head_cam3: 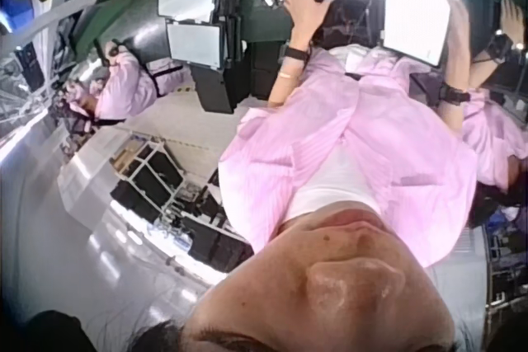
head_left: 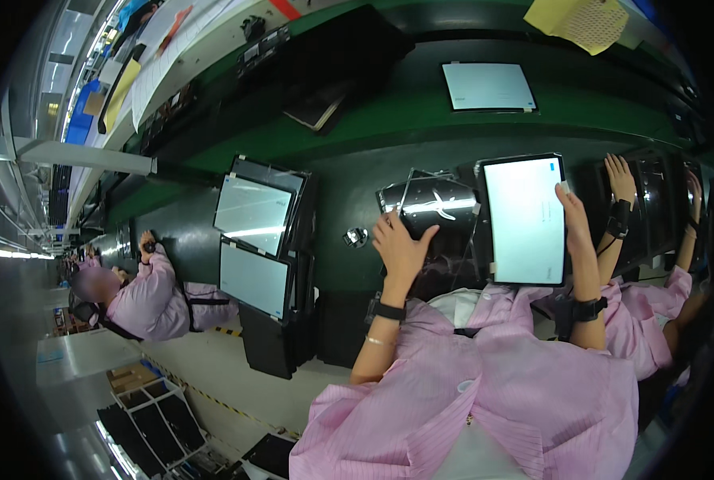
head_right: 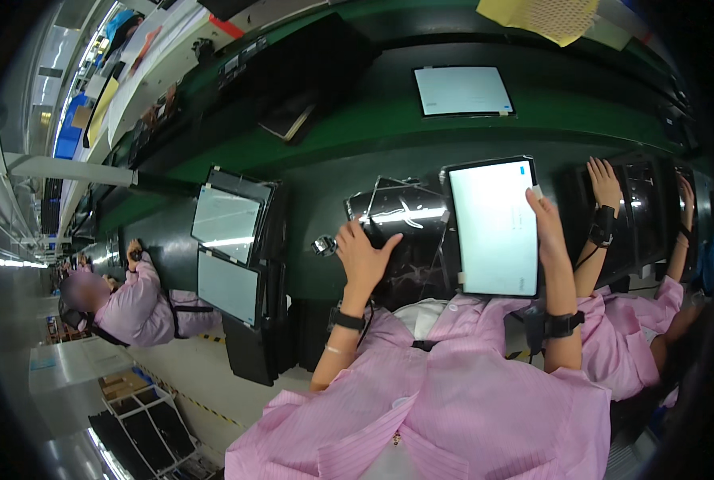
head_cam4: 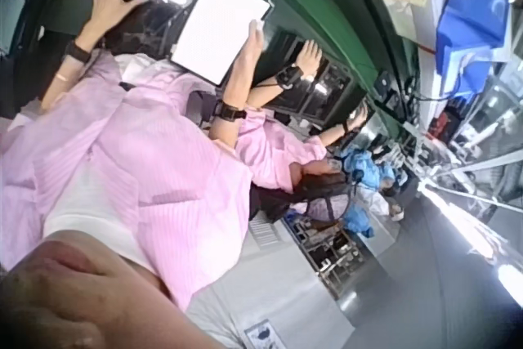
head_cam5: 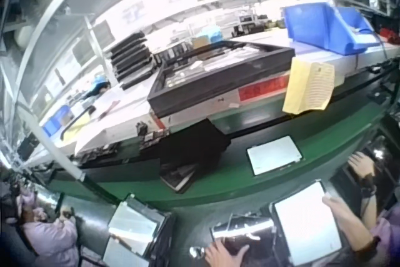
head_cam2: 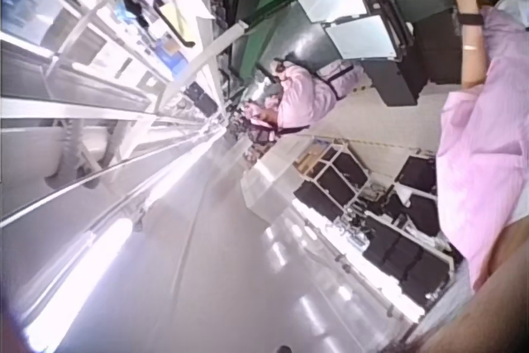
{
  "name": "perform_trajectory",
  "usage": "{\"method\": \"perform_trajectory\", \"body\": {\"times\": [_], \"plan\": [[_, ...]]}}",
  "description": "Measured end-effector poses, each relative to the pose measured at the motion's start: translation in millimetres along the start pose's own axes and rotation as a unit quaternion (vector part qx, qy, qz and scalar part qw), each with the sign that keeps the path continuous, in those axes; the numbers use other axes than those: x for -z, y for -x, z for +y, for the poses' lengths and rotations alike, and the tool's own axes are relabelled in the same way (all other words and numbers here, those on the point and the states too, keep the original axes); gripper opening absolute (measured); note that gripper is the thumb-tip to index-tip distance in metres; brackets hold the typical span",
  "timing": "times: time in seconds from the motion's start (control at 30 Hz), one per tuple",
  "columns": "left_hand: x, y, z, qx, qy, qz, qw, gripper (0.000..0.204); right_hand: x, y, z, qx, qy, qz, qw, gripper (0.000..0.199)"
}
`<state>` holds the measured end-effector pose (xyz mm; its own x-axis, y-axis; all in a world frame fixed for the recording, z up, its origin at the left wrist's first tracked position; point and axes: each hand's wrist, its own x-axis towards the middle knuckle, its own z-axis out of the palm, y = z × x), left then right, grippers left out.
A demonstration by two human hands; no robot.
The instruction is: Testing and inspecting tablet computers on an electronics factory assembly line.
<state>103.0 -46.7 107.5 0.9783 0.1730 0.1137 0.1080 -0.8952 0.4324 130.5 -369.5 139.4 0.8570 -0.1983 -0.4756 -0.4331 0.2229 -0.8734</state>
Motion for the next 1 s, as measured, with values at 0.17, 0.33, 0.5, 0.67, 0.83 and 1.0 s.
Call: {"method": "perform_trajectory", "body": {"times": [0.17, 0.33, 0.5, 0.67, 0.83, 1.0], "plan": [[-17, -1, -46, 0.087, 0.032, -0.088, 0.992, 0.095, 18, -55, 35, -0.015, 0.086, -0.008, 0.996, 0.035], [-8, -4, -54, 0.102, 0.087, -0.104, 0.986, 0.077, 23, -86, 63, 0.112, 0.36, 0.065, 0.924, 0.041], [33, -4, -40, 0.05, 0.152, -0.058, 0.985, 0.053, 12, -85, 67, 0.266, 0.466, 0.063, 0.841, 0.05], [80, 3, -49, 0.102, 0.211, -0.001, 0.972, 0.036, 2, -81, 71, 0.228, 0.477, 0.083, 0.845, 0.065], [106, -12, -118, 0.221, 0.375, 0.241, 0.867, 0.023, 12, -89, 74, 0.128, 0.506, 0.105, 0.846, 0.073], [121, -57, -208, 0.356, 0.39, 0.427, 0.734, 0.042, 17, -86, 70, 0.064, 0.482, 0.12, 0.866, 0.079]]}}
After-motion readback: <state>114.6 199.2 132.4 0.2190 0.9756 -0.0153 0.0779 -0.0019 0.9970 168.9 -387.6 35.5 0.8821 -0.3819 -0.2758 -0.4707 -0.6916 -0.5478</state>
